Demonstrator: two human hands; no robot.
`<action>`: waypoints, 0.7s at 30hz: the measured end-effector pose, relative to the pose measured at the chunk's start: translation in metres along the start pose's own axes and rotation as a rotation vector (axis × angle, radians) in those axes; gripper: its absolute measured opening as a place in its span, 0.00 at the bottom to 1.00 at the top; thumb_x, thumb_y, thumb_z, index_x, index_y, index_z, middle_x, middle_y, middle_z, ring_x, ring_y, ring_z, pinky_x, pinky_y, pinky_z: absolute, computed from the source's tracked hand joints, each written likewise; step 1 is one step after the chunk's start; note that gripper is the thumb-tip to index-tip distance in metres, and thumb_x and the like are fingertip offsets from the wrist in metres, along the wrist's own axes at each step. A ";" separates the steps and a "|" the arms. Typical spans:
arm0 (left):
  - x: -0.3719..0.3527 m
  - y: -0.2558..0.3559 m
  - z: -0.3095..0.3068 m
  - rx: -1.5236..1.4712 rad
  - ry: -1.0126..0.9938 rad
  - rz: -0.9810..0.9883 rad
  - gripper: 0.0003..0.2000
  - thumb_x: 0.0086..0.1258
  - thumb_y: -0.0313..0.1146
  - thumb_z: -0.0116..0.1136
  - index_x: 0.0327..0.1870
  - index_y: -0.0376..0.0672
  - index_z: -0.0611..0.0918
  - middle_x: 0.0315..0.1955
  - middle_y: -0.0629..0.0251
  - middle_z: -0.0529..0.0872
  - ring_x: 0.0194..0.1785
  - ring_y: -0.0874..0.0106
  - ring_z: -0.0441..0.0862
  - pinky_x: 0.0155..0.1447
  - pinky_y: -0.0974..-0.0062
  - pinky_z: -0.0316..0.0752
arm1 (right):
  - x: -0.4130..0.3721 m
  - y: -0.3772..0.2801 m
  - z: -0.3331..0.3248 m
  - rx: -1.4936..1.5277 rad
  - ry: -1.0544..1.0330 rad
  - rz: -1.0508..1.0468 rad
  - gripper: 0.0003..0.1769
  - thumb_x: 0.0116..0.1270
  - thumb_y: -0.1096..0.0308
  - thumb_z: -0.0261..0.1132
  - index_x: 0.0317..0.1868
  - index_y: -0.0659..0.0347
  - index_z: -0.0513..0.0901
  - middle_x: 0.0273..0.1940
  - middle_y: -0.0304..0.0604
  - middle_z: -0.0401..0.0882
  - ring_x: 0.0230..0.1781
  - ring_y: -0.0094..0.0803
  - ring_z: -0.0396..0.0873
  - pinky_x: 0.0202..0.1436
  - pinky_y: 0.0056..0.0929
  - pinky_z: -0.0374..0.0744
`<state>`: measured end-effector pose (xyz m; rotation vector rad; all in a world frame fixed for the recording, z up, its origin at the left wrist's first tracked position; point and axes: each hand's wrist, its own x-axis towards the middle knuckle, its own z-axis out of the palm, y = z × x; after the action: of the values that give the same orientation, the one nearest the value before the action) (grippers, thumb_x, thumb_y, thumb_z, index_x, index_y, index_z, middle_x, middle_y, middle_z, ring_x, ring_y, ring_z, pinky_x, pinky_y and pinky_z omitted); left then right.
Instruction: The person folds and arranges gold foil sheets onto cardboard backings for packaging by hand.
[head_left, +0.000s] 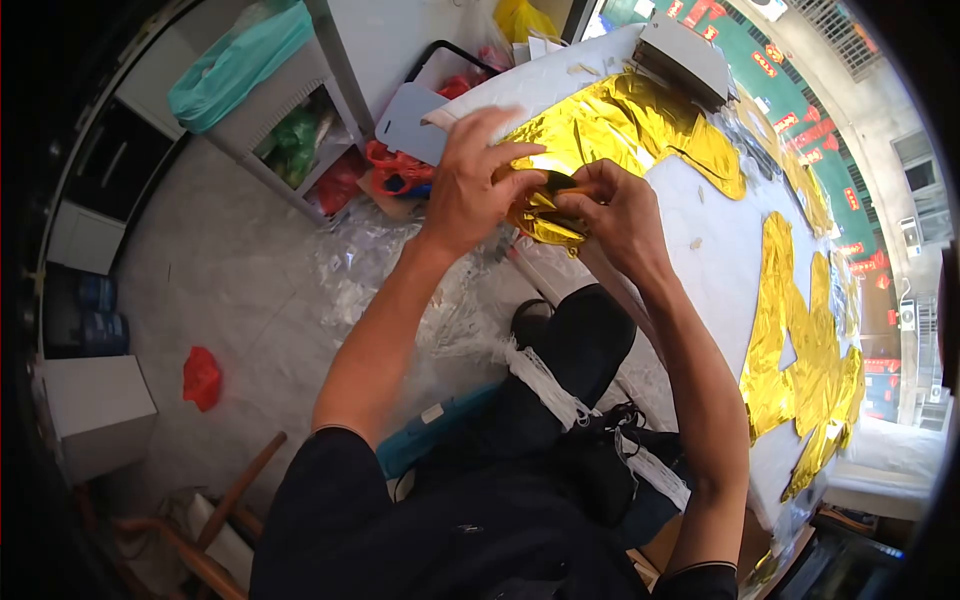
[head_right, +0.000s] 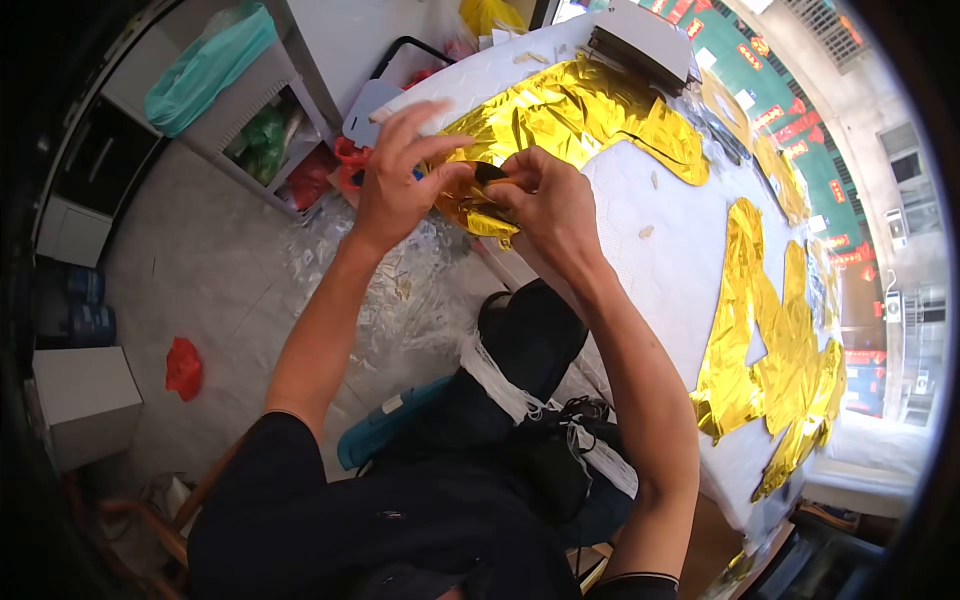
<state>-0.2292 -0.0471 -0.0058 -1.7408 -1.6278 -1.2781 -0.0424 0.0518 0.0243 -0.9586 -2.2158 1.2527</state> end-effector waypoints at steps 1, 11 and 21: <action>0.001 -0.003 0.001 0.000 0.000 0.001 0.19 0.67 0.28 0.73 0.60 0.43 0.87 0.53 0.55 0.86 0.53 0.72 0.86 0.55 0.74 0.81 | 0.002 0.004 0.000 0.036 -0.010 0.007 0.10 0.69 0.76 0.72 0.48 0.69 0.83 0.38 0.42 0.88 0.38 0.20 0.83 0.44 0.21 0.81; 0.017 -0.016 0.006 -0.707 -0.452 -0.554 0.15 0.70 0.26 0.67 0.57 0.37 0.88 0.36 0.64 0.93 0.39 0.80 0.88 0.48 0.81 0.83 | 0.006 0.001 -0.009 0.154 0.024 0.125 0.19 0.70 0.75 0.72 0.59 0.73 0.82 0.40 0.44 0.90 0.39 0.23 0.86 0.44 0.22 0.83; 0.017 -0.020 0.011 -0.840 -0.460 -0.602 0.19 0.67 0.22 0.70 0.60 0.40 0.87 0.36 0.75 0.87 0.40 0.84 0.83 0.46 0.86 0.79 | 0.009 -0.010 -0.022 0.171 -0.042 0.016 0.23 0.74 0.65 0.71 0.62 0.74 0.83 0.43 0.44 0.90 0.36 0.21 0.82 0.42 0.23 0.81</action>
<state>-0.2468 -0.0249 -0.0020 -2.2150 -2.1710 -2.2080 -0.0377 0.0672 0.0439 -0.8930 -2.0952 1.4554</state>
